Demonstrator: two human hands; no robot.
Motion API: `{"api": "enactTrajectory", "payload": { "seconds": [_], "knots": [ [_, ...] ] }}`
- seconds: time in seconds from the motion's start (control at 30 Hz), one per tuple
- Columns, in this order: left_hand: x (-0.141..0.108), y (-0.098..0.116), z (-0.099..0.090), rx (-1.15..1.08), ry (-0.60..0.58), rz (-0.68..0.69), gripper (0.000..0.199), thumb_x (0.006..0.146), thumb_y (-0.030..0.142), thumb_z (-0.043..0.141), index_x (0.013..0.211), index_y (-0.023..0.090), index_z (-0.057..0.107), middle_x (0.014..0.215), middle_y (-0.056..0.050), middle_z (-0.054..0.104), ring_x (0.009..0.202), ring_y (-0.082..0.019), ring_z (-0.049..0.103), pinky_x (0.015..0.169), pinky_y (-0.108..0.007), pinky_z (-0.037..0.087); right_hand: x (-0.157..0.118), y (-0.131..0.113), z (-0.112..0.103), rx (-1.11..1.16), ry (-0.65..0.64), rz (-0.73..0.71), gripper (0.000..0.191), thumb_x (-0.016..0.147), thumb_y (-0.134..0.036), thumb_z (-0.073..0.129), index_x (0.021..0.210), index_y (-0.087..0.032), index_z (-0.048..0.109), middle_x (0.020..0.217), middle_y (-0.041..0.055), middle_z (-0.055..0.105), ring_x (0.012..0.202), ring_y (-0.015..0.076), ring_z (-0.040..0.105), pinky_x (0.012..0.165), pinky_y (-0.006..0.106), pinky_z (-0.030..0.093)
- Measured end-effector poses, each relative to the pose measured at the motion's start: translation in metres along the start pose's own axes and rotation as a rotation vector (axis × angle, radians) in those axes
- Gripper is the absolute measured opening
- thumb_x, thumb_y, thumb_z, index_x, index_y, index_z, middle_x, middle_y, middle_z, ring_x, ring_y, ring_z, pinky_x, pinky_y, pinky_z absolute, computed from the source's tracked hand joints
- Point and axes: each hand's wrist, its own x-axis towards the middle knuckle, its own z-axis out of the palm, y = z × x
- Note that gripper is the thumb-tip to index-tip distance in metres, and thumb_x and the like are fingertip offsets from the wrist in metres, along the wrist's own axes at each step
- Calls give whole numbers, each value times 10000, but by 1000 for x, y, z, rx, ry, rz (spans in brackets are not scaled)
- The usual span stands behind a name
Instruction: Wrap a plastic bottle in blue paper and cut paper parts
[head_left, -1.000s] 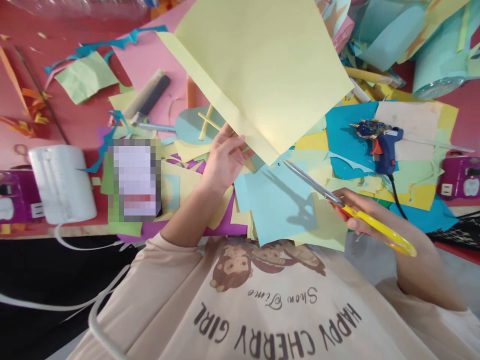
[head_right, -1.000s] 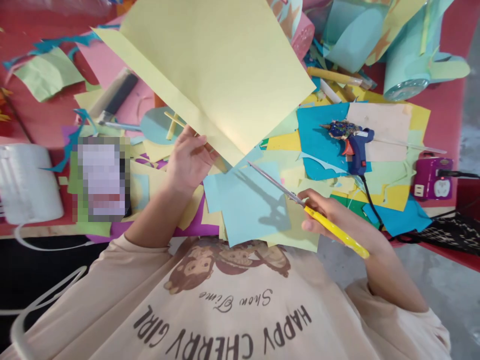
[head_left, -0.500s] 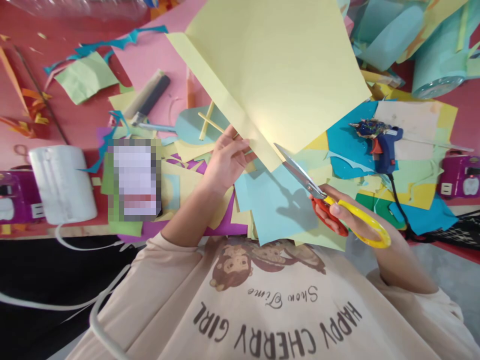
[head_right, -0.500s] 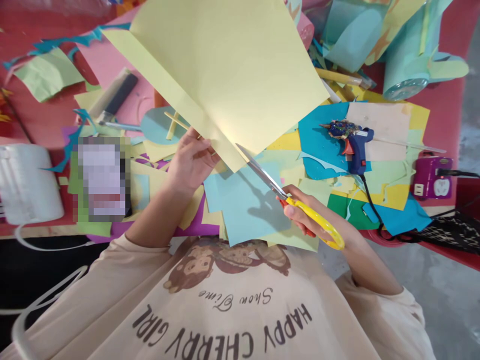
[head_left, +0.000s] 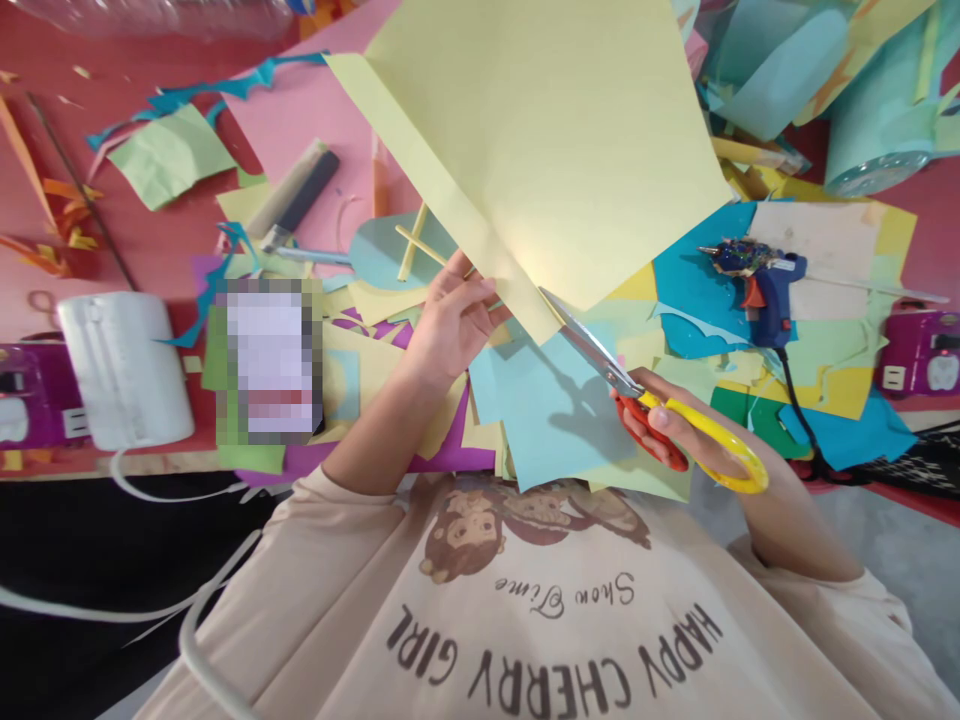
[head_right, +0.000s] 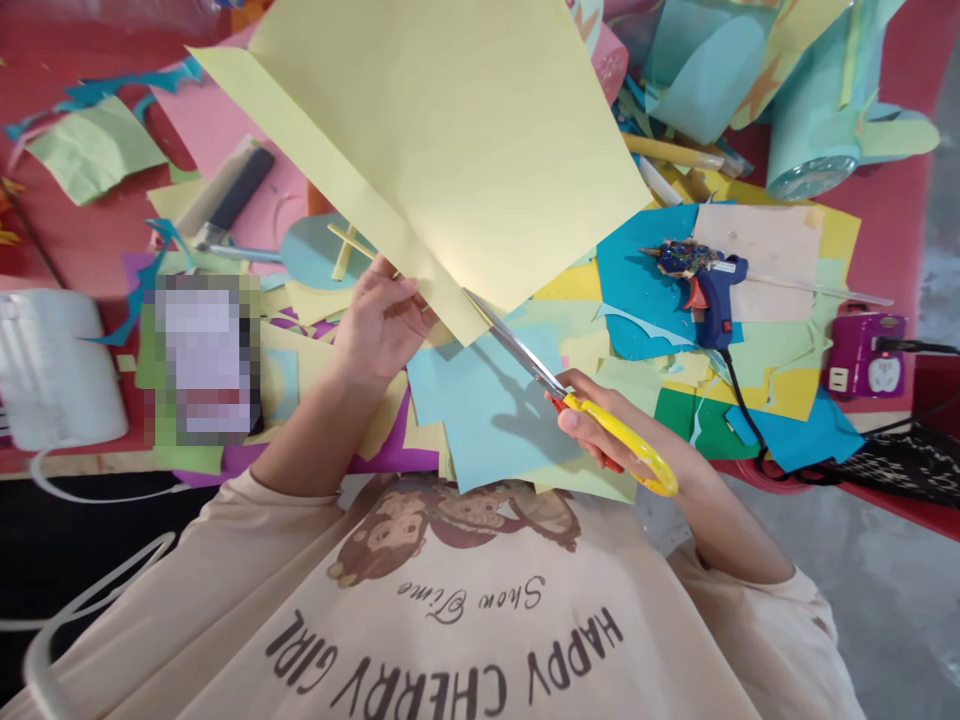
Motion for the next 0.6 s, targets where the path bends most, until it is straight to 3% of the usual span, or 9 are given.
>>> {"api": "enactTrajectory", "payload": {
  "seconds": [0.27,0.6],
  "knots": [
    [-1,0,-1,28,-14,5,117,807,226,616,922,249,602,626,57,584,628,-102,663,633,-220,585,1,-2,1,-2,4,4,527,839,-717,460,1049,-234,456,653,-70,405,424,45,320,371,203,264],
    [-1,1,1,-42,-18,-9,219,719,97,618,886,239,612,605,68,564,566,-74,617,610,-194,577,0,-4,3,-22,15,0,463,870,-673,452,1014,-234,452,632,-75,407,418,38,284,439,240,264]
  ]
}}
